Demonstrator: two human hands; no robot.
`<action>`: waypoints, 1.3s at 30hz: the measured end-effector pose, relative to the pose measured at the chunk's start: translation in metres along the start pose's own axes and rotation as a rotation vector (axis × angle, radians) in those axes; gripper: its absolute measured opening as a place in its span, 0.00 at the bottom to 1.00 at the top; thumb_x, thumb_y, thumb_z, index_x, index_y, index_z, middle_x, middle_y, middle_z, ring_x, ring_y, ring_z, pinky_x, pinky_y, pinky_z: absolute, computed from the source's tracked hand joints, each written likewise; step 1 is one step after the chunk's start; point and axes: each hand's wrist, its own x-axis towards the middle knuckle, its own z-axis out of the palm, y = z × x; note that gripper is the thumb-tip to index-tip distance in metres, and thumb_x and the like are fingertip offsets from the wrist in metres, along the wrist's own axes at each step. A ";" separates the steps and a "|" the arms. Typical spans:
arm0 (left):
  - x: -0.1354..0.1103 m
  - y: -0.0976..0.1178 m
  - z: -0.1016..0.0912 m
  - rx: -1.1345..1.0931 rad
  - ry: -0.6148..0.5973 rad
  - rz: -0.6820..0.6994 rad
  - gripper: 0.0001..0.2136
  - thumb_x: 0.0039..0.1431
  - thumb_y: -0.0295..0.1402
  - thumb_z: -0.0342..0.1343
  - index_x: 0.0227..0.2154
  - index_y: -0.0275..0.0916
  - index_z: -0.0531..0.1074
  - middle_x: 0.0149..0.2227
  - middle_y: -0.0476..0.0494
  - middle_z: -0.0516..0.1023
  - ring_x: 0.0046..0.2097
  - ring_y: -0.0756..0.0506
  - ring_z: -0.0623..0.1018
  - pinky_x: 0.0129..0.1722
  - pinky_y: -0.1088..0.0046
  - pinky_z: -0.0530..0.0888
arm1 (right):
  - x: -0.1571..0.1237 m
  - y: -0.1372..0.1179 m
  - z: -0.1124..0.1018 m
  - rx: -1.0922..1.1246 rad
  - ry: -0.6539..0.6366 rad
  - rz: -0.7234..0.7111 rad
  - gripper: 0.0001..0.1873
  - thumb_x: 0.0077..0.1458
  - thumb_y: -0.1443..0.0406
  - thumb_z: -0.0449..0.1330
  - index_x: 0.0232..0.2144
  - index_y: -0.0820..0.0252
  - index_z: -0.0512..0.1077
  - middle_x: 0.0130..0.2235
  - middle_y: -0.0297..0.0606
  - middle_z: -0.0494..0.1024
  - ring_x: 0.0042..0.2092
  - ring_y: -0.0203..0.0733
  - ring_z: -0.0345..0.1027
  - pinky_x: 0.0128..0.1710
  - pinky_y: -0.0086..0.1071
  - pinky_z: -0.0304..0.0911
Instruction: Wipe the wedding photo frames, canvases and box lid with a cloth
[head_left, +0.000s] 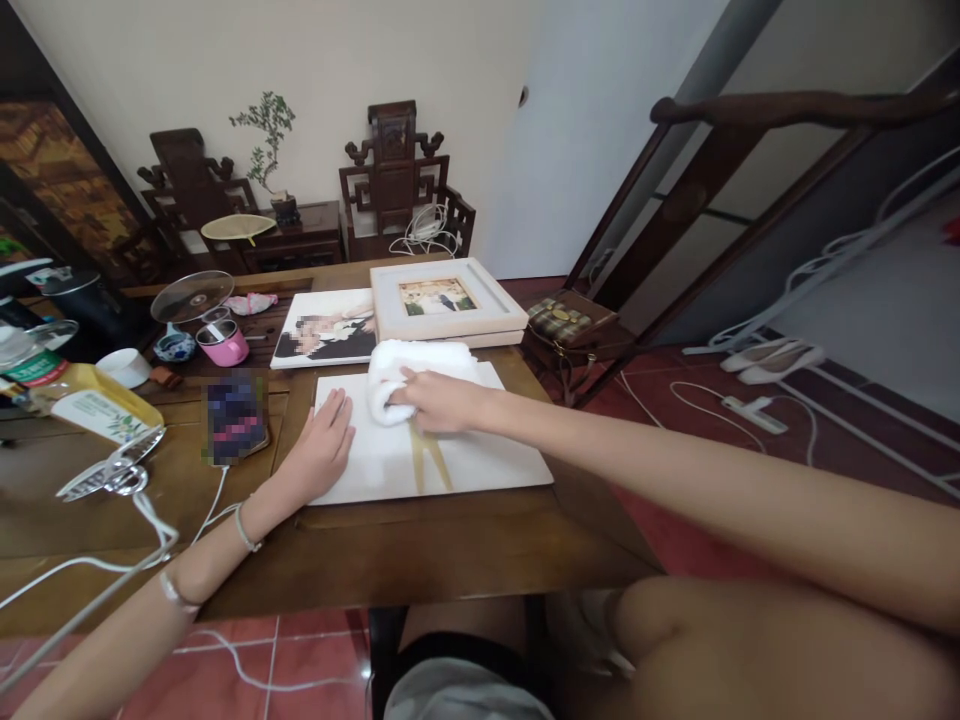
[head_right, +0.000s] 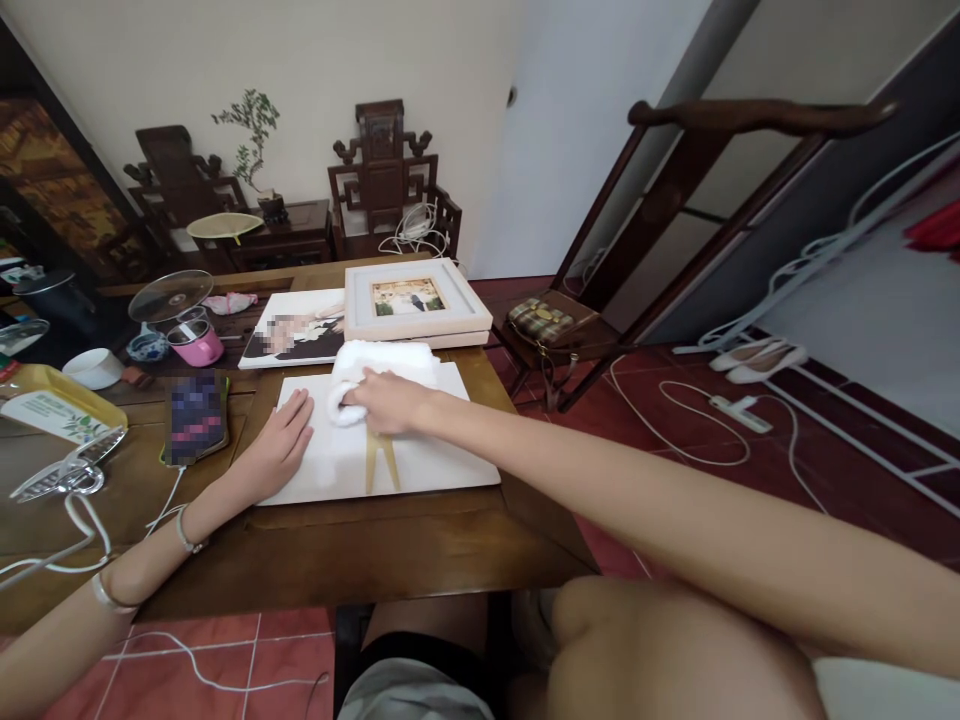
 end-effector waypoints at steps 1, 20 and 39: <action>0.000 0.001 -0.001 -0.002 -0.005 -0.002 0.24 0.69 0.36 0.36 0.64 0.34 0.53 0.68 0.30 0.51 0.69 0.36 0.50 0.65 0.47 0.53 | 0.004 0.004 -0.003 -0.003 -0.004 -0.004 0.28 0.46 0.80 0.50 0.50 0.66 0.73 0.39 0.52 0.79 0.54 0.57 0.66 0.45 0.38 0.64; -0.003 0.005 -0.010 0.016 -0.039 -0.026 0.24 0.69 0.35 0.35 0.63 0.31 0.54 0.68 0.28 0.51 0.69 0.35 0.50 0.64 0.47 0.53 | -0.040 -0.110 -0.001 -0.083 -0.308 0.022 0.28 0.47 0.75 0.61 0.53 0.60 0.71 0.67 0.51 0.54 0.65 0.75 0.42 0.55 0.67 0.55; -0.002 0.002 -0.004 -0.040 0.003 -0.007 0.24 0.68 0.33 0.36 0.64 0.32 0.54 0.68 0.27 0.51 0.69 0.35 0.50 0.64 0.45 0.53 | 0.019 -0.040 -0.010 0.000 -0.074 0.129 0.24 0.52 0.76 0.51 0.50 0.61 0.72 0.46 0.52 0.74 0.53 0.56 0.66 0.44 0.41 0.63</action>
